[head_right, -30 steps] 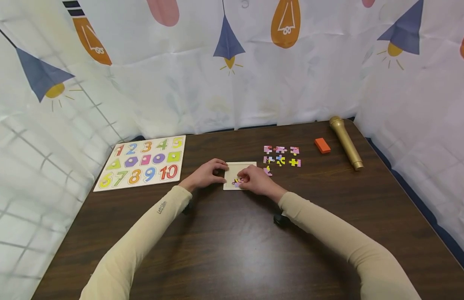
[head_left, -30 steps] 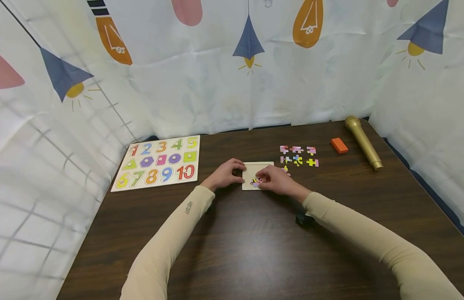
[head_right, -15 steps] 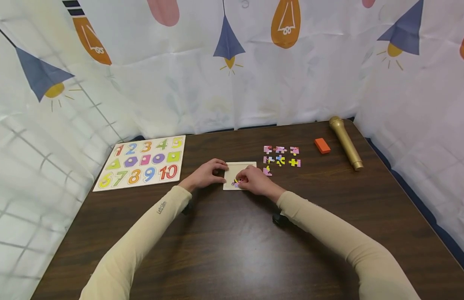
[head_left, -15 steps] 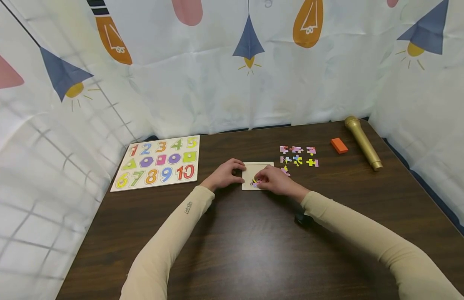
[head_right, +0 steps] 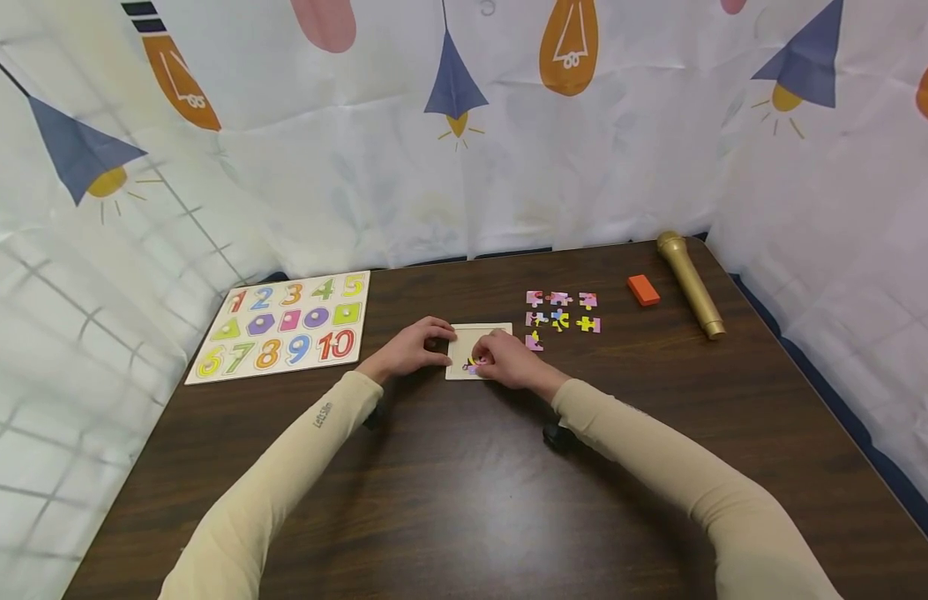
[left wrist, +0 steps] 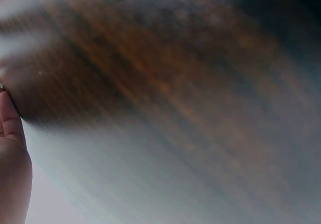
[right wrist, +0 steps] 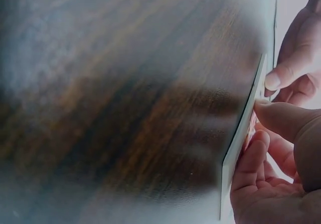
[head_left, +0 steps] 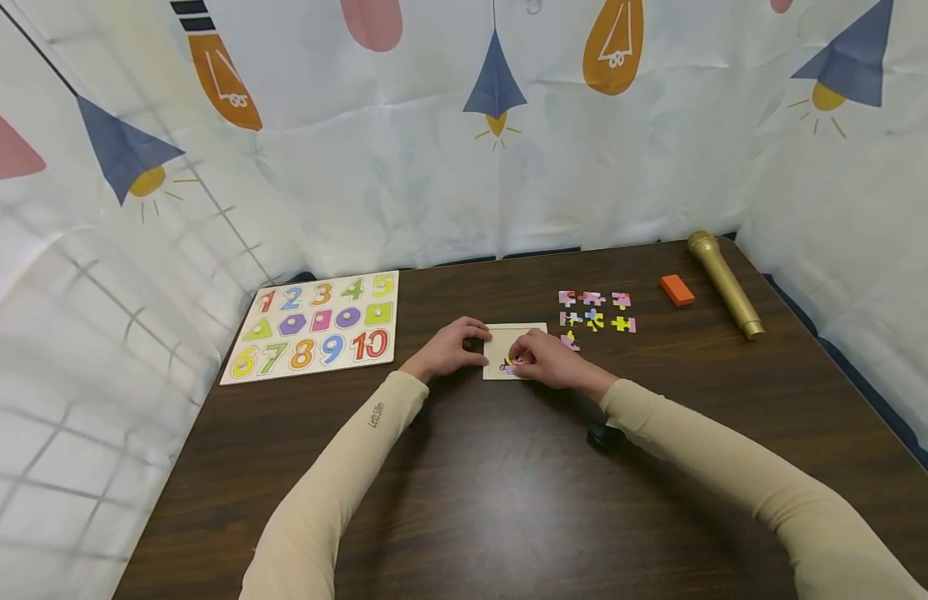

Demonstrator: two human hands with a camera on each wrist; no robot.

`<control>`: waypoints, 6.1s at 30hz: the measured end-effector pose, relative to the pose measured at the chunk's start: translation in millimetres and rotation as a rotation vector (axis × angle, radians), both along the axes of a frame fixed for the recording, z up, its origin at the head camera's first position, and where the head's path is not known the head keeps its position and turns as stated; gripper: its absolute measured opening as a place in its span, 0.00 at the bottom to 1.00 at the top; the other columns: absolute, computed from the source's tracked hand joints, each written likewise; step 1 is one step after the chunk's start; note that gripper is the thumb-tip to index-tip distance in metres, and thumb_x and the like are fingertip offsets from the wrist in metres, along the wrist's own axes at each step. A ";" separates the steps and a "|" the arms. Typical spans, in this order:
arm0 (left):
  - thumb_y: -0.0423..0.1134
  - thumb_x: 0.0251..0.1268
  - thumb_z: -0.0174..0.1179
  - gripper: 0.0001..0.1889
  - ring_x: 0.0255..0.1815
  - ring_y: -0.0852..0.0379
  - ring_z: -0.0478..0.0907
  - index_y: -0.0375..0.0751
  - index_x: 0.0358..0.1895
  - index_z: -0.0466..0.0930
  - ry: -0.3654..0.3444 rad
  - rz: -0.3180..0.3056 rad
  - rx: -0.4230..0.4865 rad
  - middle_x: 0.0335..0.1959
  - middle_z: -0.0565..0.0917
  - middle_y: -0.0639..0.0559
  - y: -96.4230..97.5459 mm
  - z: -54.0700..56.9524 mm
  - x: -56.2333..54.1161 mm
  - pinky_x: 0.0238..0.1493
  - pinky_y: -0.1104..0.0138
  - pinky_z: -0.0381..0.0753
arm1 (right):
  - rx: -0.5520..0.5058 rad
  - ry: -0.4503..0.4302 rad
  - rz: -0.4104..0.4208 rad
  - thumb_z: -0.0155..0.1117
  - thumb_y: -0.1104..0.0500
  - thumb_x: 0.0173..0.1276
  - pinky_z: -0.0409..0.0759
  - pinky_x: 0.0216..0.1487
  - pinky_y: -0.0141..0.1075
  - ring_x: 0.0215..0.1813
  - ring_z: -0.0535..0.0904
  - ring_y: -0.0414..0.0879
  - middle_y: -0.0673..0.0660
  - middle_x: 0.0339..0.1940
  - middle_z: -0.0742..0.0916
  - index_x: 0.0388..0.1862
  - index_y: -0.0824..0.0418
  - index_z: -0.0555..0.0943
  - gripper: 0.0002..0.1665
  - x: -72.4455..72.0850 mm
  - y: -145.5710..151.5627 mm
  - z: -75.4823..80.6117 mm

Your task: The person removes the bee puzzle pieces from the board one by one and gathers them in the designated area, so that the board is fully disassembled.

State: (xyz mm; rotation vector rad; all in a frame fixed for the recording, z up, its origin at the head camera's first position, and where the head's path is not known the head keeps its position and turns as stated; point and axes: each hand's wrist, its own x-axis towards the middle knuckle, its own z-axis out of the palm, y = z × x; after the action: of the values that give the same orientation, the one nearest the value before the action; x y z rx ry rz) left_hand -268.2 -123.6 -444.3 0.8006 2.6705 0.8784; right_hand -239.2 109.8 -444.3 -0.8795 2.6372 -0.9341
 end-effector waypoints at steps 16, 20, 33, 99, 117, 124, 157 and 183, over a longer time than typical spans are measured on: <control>0.38 0.59 0.70 0.22 0.64 0.48 0.69 0.35 0.56 0.81 -0.006 -0.001 -0.006 0.61 0.74 0.44 0.5 1.4 1.1 0.66 0.57 0.66 | -0.009 -0.007 0.031 0.66 0.61 0.67 0.73 0.44 0.38 0.42 0.72 0.47 0.57 0.45 0.79 0.53 0.65 0.82 0.17 0.9 1.6 -1.0; 0.38 0.59 0.70 0.22 0.64 0.48 0.69 0.35 0.56 0.81 -0.004 -0.004 -0.004 0.61 0.74 0.44 -0.1 0.0 0.2 0.66 0.57 0.66 | 0.000 0.006 0.042 0.67 0.59 0.67 0.72 0.42 0.36 0.41 0.71 0.46 0.58 0.47 0.78 0.55 0.64 0.82 0.19 1.8 2.5 -1.8; 0.38 0.59 0.70 0.22 0.64 0.48 0.69 0.35 0.56 0.81 -0.014 -0.001 0.000 0.61 0.74 0.44 0.1 -1.0 -0.6 0.66 0.57 0.66 | 0.031 0.011 0.076 0.67 0.58 0.67 0.69 0.40 0.36 0.42 0.70 0.47 0.58 0.45 0.78 0.59 0.62 0.81 0.22 -1.0 3.0 -1.5; 0.39 0.60 0.69 0.22 0.64 0.48 0.69 0.35 0.57 0.81 -0.027 -0.001 -0.023 0.62 0.73 0.44 0.6 -1.1 -1.8 0.67 0.58 0.66 | 0.048 0.092 -0.320 0.67 0.56 0.68 0.64 0.32 0.39 0.33 0.67 0.48 0.55 0.30 0.76 0.53 0.67 0.84 0.20 -2.0 120.3 -6.0; 0.39 0.60 0.69 0.22 0.64 0.48 0.69 0.37 0.57 0.81 -0.034 0.007 -0.029 0.62 0.73 0.44 0.4 -1.4 -0.4 0.66 0.58 0.67 | 0.051 0.077 -0.247 0.68 0.59 0.67 0.69 0.36 0.40 0.35 0.72 0.49 0.63 0.45 0.78 0.53 0.65 0.83 0.18 -3.4 125.0 -5.2; 0.39 0.60 0.69 0.22 0.64 0.49 0.68 0.37 0.57 0.81 -0.022 0.011 -0.041 0.62 0.73 0.45 0.6 -1.9 -1.5 0.67 0.58 0.66 | 0.056 0.063 -0.247 0.66 0.59 0.68 0.71 0.36 0.40 0.36 0.73 0.49 0.65 0.47 0.79 0.56 0.66 0.82 0.20 -3.8 124.1 -6.5; 0.39 0.60 0.69 0.22 0.64 0.47 0.69 0.35 0.56 0.81 -0.003 -0.004 -0.017 0.61 0.73 0.43 -0.3 -1.3 0.2 0.66 0.57 0.67 | 0.061 0.067 -0.246 0.66 0.59 0.68 0.74 0.43 0.46 0.41 0.75 0.52 0.62 0.43 0.80 0.51 0.67 0.82 0.17 -7.8 122.0 -7.9; 0.39 0.60 0.69 0.22 0.64 0.48 0.69 0.35 0.57 0.81 -0.017 -0.001 -0.022 0.62 0.73 0.44 -0.2 -0.8 0.4 0.66 0.57 0.67 | 0.062 0.072 -0.236 0.66 0.58 0.68 0.74 0.44 0.47 0.42 0.75 0.52 0.63 0.46 0.82 0.51 0.68 0.82 0.17 -9.7 121.2 -8.0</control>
State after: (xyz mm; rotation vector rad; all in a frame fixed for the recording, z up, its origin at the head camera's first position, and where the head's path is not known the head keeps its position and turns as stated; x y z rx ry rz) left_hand -267.8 -123.8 -445.0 0.7857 2.6607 0.8504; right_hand -248.9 231.0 -452.3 -0.6082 2.8618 -0.8811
